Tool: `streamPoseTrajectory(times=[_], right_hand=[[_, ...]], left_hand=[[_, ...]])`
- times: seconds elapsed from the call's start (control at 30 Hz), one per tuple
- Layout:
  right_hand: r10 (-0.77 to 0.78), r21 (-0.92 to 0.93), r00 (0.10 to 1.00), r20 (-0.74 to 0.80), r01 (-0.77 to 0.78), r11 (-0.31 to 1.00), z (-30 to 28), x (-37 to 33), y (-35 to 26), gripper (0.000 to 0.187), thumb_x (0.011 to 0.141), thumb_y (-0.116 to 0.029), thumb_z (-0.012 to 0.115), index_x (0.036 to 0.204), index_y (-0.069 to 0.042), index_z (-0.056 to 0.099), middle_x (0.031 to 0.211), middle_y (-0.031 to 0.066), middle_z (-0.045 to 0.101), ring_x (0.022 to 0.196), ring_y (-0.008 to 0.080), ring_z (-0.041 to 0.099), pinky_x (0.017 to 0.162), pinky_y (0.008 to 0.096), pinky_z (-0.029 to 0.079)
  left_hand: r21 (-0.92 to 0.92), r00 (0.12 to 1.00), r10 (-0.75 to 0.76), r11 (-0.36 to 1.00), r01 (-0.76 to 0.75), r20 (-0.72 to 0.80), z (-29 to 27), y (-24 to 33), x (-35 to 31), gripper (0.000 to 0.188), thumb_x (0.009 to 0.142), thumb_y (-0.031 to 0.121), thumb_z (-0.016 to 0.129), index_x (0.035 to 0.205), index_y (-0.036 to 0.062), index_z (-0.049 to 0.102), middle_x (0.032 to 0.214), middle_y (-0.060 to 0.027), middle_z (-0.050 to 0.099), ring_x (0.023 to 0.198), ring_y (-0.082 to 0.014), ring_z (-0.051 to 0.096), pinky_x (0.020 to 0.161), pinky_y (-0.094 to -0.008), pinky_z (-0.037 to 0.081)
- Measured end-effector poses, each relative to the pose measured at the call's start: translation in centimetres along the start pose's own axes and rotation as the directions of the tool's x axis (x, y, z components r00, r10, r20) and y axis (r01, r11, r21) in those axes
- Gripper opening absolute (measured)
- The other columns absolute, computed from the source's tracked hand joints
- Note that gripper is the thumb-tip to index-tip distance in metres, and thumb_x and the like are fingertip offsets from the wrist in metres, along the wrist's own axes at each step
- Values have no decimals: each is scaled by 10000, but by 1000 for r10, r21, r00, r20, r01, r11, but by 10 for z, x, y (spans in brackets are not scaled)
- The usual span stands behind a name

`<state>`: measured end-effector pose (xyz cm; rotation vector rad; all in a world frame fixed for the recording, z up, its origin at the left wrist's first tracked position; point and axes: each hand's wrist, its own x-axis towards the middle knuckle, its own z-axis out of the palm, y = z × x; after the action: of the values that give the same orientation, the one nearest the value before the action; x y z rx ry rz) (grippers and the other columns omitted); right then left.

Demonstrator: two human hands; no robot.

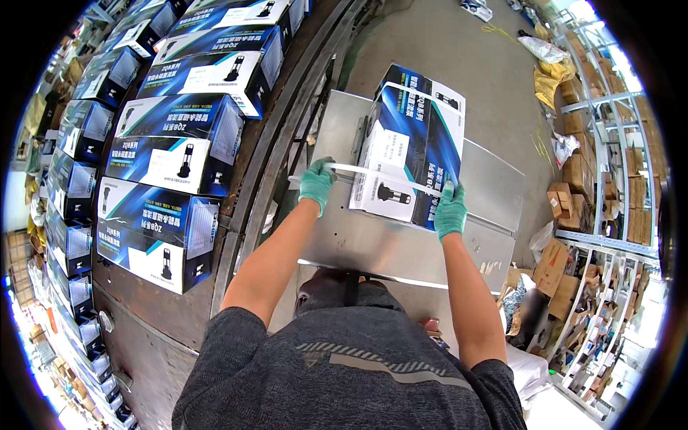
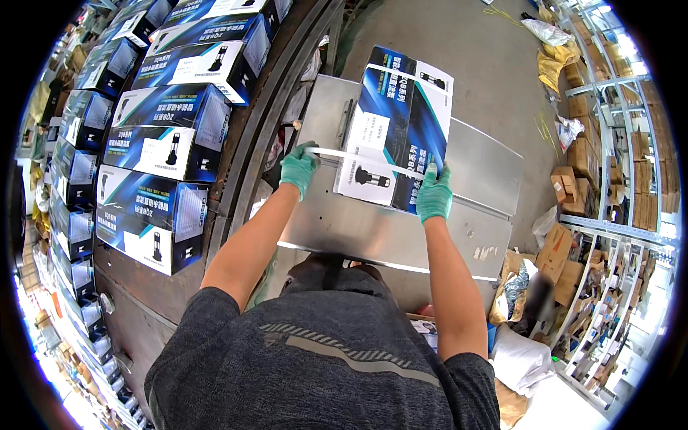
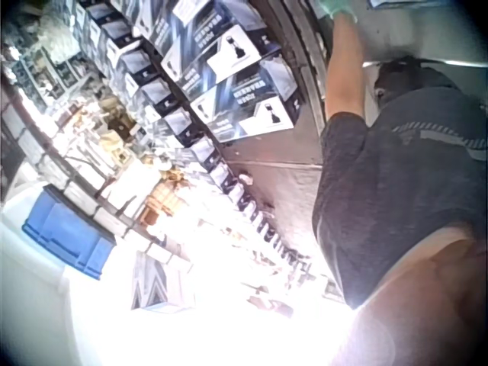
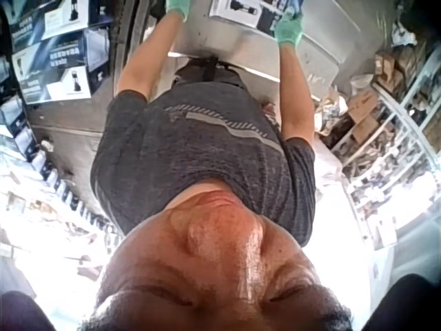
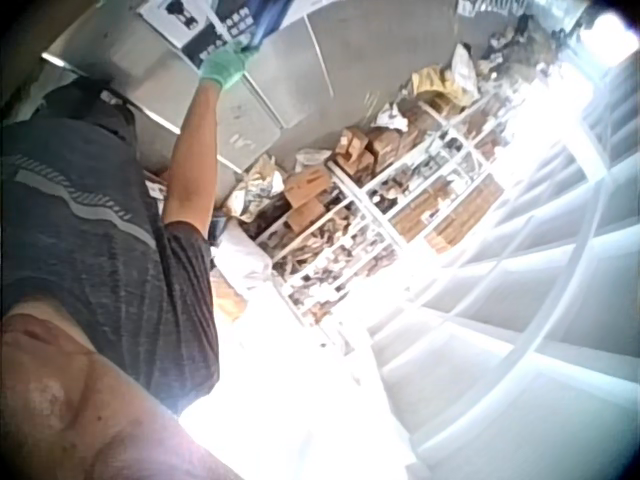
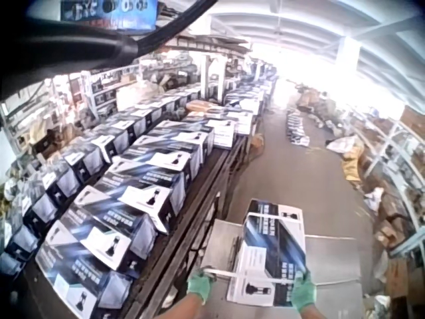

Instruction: The person repeatedly picks up blue and white product boxes from a metal table, secures them with white plastic straps, and stacks them onto a pallet. The person also uses a red pallet jack to move the stacked boxes within the warehouse.

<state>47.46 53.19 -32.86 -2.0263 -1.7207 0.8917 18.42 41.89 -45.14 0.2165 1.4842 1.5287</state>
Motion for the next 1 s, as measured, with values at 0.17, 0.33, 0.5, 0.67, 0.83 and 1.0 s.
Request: streamPoseTrajectory(times=[0.17,0.33,0.5,0.67,0.83,1.0], right_hand=[[-50,-8,999,1,50,999,5,0,4,616,1027,-584,398,1472,-159,433,1128,207,720,1003,396,698,851,485,520],[-6,-23,1000,6,6,1000,1,1,13,602,1030,-576,382,1466,-163,435,1100,238,714,997,435,686,851,507,516],[4,-101,1000,24,-1,995,-2,-2,0,618,1026,-579,358,1474,-155,408,1057,264,709,982,470,675,849,539,509],[20,-64,998,64,-16,998,-11,-1,-1,590,1035,-558,369,1460,-149,390,1049,269,705,971,477,673,844,538,506],[-61,29,986,154,57,998,-14,10,5,647,1036,-522,426,1496,-76,333,1144,273,682,1085,467,649,916,509,501],[-357,75,930,88,351,933,-20,74,-12,768,983,-412,598,1565,-68,234,1550,281,363,1371,449,448,1105,461,423]], left_hand=[[380,929,111,891,-250,352,21,-5,-32,446,972,-4,533,1414,47,563,1133,-39,673,920,-103,582,876,-223,481],[489,976,103,852,-186,192,51,48,-72,451,978,44,551,1429,55,538,1217,-189,694,1018,-221,670,911,-321,514],[529,829,490,644,-552,269,89,43,-81,657,965,171,633,1542,70,335,1510,-242,440,1296,-421,528,1074,-437,446],[737,889,420,539,-408,185,112,53,-92,651,970,224,635,1541,102,348,1500,-225,455,1267,-422,548,1034,-452,478],[770,877,447,494,-404,174,112,56,-94,627,981,247,629,1530,88,371,1483,-210,487,1248,-396,577,1010,-442,496],[783,884,447,498,-372,136,119,61,-99,598,974,230,637,1511,92,413,1461,-201,520,1237,-383,591,1007,-428,500]])
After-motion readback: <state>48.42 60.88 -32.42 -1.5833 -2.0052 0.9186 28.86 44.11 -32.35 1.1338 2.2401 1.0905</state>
